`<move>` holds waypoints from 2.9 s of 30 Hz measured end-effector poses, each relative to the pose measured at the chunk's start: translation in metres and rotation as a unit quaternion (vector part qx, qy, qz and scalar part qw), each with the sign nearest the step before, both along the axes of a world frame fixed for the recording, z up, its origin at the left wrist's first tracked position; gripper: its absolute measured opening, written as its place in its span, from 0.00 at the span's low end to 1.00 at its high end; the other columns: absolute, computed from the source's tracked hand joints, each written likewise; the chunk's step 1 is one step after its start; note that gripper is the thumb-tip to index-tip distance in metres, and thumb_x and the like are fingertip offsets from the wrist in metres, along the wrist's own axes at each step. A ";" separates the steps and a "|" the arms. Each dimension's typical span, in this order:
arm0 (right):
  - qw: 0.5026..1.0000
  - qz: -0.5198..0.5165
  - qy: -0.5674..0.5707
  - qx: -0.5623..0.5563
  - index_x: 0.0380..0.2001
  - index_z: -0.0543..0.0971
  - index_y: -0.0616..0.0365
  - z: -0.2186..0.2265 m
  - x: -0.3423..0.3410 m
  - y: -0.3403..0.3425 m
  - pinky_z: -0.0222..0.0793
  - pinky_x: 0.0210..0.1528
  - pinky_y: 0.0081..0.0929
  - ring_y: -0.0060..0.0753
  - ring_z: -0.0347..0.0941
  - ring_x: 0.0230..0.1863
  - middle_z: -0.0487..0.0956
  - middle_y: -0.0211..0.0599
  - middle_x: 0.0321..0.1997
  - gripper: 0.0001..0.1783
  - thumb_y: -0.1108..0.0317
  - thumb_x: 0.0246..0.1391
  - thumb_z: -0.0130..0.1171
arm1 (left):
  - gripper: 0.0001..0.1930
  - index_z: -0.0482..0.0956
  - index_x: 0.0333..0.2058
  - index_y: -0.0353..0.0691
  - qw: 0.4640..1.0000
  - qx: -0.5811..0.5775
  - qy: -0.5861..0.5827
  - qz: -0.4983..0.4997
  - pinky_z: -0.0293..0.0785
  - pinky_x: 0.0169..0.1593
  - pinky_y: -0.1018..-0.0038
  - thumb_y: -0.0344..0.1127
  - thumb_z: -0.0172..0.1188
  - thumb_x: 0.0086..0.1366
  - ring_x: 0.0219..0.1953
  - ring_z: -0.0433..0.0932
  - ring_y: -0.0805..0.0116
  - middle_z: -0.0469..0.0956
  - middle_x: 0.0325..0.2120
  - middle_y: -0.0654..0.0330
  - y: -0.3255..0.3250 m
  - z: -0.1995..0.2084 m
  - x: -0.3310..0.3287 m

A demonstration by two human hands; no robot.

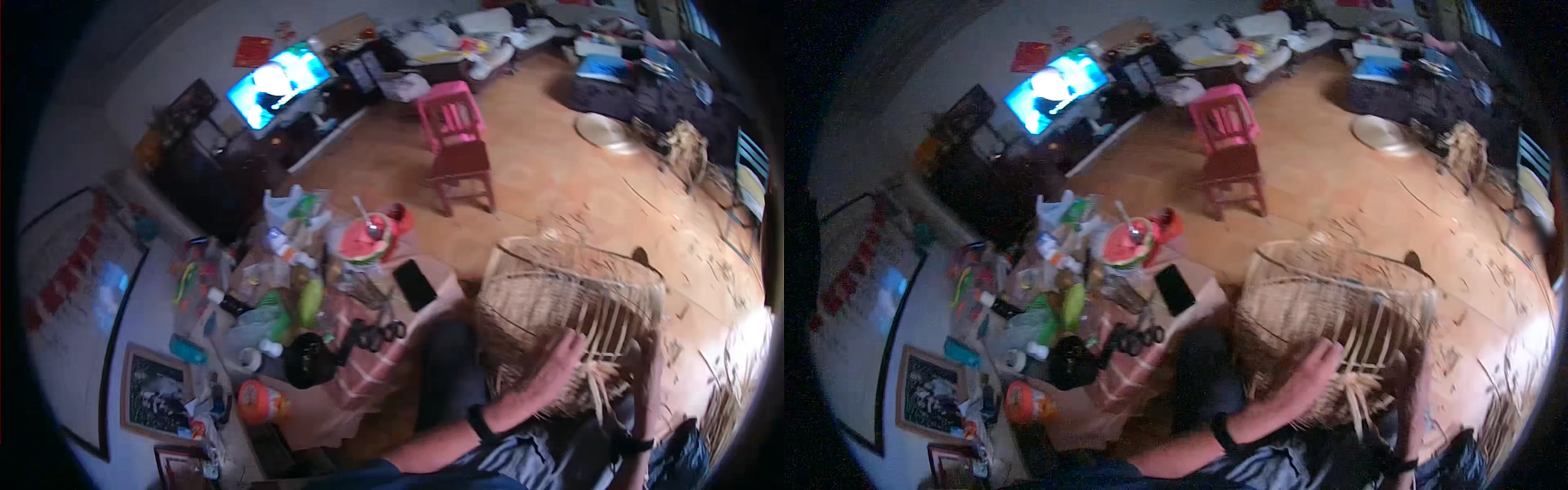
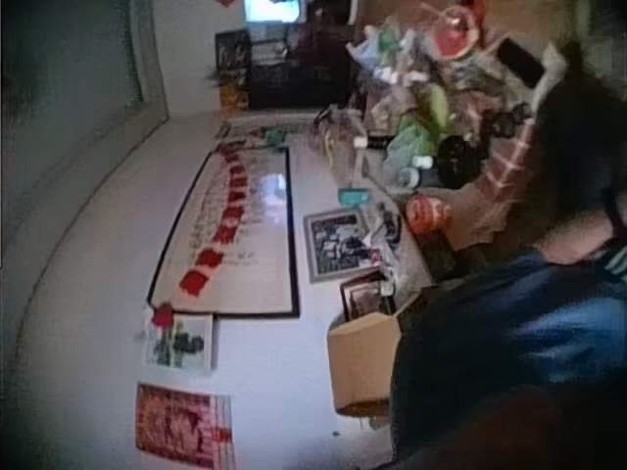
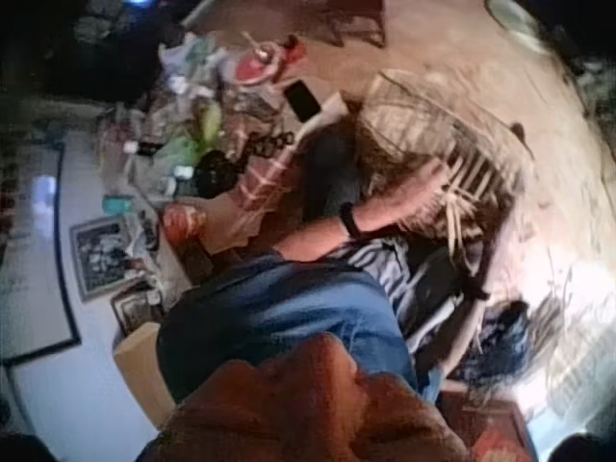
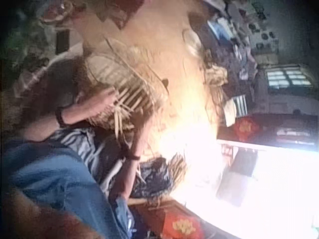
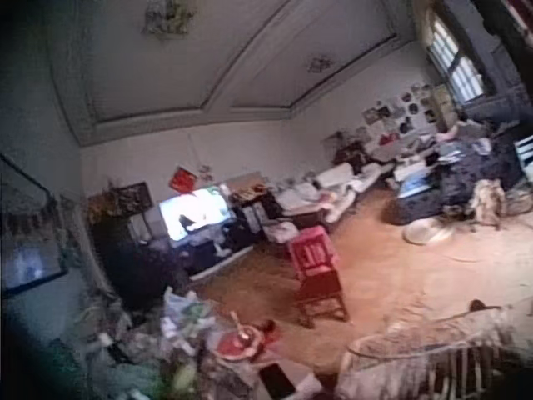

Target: Weaving a bamboo basket by hand.

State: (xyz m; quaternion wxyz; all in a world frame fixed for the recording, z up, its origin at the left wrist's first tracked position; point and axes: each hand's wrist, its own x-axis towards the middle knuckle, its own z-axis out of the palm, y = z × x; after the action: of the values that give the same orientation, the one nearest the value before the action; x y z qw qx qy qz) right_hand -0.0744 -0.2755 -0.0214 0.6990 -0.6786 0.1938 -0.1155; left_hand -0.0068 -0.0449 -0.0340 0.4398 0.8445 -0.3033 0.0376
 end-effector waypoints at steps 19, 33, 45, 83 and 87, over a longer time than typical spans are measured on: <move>0.974 -0.096 -0.114 -0.170 0.43 0.73 0.60 -0.029 0.013 0.067 0.67 0.40 0.21 0.24 0.66 0.33 0.73 0.31 0.32 0.16 0.79 0.55 0.68 | 0.12 0.72 0.25 0.33 0.984 -0.046 -0.153 0.081 0.68 0.33 0.58 0.32 0.58 0.67 0.27 0.71 0.47 0.69 0.22 0.51 0.060 -0.009 0.041; 0.876 -0.006 -0.126 -0.465 0.45 0.79 0.58 0.046 -0.017 0.081 0.75 0.45 0.38 0.48 0.77 0.42 0.79 0.43 0.39 0.19 0.74 0.48 0.70 | 0.16 0.80 0.46 0.36 0.988 -0.042 -0.132 0.068 0.78 0.49 0.63 0.18 0.54 0.60 0.44 0.81 0.49 0.80 0.41 0.49 0.086 0.068 0.029; 0.823 0.107 -0.054 -0.556 0.48 0.76 0.56 0.044 -0.006 0.100 0.68 0.49 0.44 0.47 0.68 0.46 0.70 0.41 0.40 0.21 0.68 0.48 0.63 | 0.17 0.81 0.48 0.37 0.989 0.040 -0.111 -0.084 0.80 0.50 0.62 0.16 0.55 0.61 0.46 0.82 0.48 0.83 0.42 0.51 0.053 0.048 0.011; 0.958 0.149 0.032 0.242 0.47 0.76 0.64 0.133 -0.071 0.078 0.56 0.16 0.18 0.19 0.61 0.13 0.72 0.28 0.21 0.18 0.58 0.72 0.49 | 0.15 0.80 0.45 0.38 0.986 -0.004 0.005 -0.164 0.79 0.51 0.66 0.21 0.66 0.57 0.48 0.82 0.54 0.80 0.43 0.54 0.061 0.049 0.021; 0.859 -0.030 -0.320 0.398 0.51 0.71 0.62 0.102 -0.090 0.005 0.64 0.25 0.16 0.22 0.68 0.24 0.73 0.31 0.32 0.14 0.64 0.68 0.49 | 0.12 0.79 0.41 0.39 0.990 -0.026 -0.015 -0.135 0.79 0.43 0.66 0.26 0.68 0.57 0.41 0.83 0.54 0.81 0.38 0.57 0.051 0.048 0.020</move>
State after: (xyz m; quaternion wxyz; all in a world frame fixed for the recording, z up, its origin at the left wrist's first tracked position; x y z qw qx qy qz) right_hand -0.1646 -0.2706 0.0809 0.9292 -0.2621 0.0093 -0.2605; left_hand 0.0129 0.0063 0.0135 0.4583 0.7833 -0.4201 -0.0012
